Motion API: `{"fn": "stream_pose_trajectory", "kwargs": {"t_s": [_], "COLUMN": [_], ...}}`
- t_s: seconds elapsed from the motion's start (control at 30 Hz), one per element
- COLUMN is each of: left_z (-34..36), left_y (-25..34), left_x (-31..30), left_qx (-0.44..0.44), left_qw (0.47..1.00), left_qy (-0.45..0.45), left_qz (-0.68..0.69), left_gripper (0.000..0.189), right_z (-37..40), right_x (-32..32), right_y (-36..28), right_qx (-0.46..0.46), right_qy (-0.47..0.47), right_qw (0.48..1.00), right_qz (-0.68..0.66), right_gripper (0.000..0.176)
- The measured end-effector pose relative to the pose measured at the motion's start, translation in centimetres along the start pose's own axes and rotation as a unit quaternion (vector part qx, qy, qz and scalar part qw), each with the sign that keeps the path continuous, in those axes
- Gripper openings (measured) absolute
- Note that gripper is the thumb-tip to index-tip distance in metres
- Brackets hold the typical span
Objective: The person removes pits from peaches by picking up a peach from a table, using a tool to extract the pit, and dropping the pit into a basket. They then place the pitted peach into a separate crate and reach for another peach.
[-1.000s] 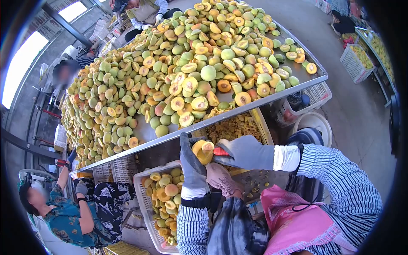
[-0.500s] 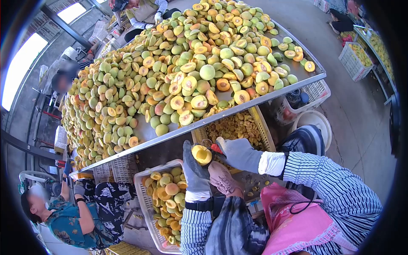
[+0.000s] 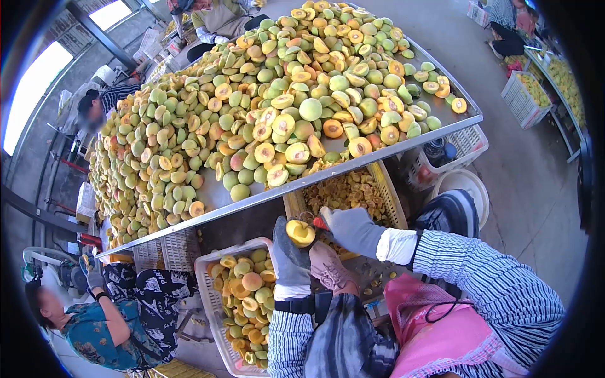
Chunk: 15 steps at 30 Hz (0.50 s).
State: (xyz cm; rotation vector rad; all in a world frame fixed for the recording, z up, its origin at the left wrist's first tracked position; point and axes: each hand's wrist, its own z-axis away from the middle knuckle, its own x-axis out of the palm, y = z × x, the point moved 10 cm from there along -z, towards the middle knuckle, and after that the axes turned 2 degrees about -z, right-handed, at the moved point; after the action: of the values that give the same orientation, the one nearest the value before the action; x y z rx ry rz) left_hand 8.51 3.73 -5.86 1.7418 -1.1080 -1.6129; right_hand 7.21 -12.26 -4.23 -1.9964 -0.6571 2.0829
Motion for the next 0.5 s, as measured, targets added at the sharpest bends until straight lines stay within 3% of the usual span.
{"fn": "stream_pose_trajectory", "kwargs": {"t_s": [0.03, 0.07, 0.1, 0.13, 0.17, 0.2, 0.23, 0.27, 0.33, 0.37, 0.4, 0.5], "left_z": [0.1, 0.2, 0.2, 0.4, -0.4, 0.1, -0.1, 1.0, 0.6, 0.6, 0.5, 0.0], "left_y": [-0.2, -0.2, -0.6, -1.4, -1.6, -0.7, -0.8, -4.4, -1.3, 0.0, 0.5, -4.6], "left_x": [-0.3, 0.0, -0.1, 0.2, 1.4, 0.3, 0.7, 4.0, 2.3, 0.6, -0.2, -3.1], "left_qx": [0.024, 0.026, -0.047, -0.119, -0.153, -0.108, -0.116, -0.258, -0.249, -0.265, -0.253, -0.237], "left_qw": [0.999, 0.999, 0.982, 0.926, 0.912, 0.91, 0.922, 0.696, 0.719, 0.771, 0.754, 0.788], "left_qy": [0.025, 0.023, 0.031, 0.043, -0.012, 0.036, 0.015, -0.003, 0.026, 0.057, 0.066, 0.144], "left_qz": [-0.002, 0.0, 0.182, 0.355, 0.381, 0.398, 0.369, 0.67, 0.648, 0.575, 0.603, 0.549], "left_gripper": [0.052, 0.052, 0.039, 0.027, 0.018, 0.029, 0.027, 0.033, 0.035, 0.035, 0.035, 0.042], "right_z": [-0.3, -0.3, -0.5, -0.5, -0.4, -0.5, -1.1, -1.7, -2.6, -1.9, -1.9, -2.3], "right_x": [0.6, 1.1, 1.0, 0.9, 0.3, 0.2, 1.3, 2.5, 3.9, 2.6, 1.7, -4.4], "right_y": [-0.3, -0.3, -0.7, -0.8, -0.9, -1.5, -0.5, 1.1, 5.4, 5.7, 6.7, 6.3], "right_qx": [-0.002, -0.004, -0.017, -0.024, -0.022, -0.031, 0.004, 0.032, 0.119, 0.101, 0.091, 0.008], "right_qy": [0.0, 0.0, -0.004, -0.006, 0.013, 0.029, 0.013, -0.004, -0.068, -0.058, -0.022, 0.17], "right_qw": [1.0, 0.999, 0.998, 0.998, 0.997, 0.995, 0.992, 0.987, 0.987, 0.987, 0.991, 0.985], "right_qz": [0.025, 0.049, 0.054, 0.055, 0.075, 0.09, 0.124, 0.157, 0.09, 0.109, 0.092, 0.008], "right_gripper": [0.031, 0.028, 0.023, 0.023, 0.022, 0.021, 0.02, 0.019, 0.023, 0.03, 0.034, 0.048]}}
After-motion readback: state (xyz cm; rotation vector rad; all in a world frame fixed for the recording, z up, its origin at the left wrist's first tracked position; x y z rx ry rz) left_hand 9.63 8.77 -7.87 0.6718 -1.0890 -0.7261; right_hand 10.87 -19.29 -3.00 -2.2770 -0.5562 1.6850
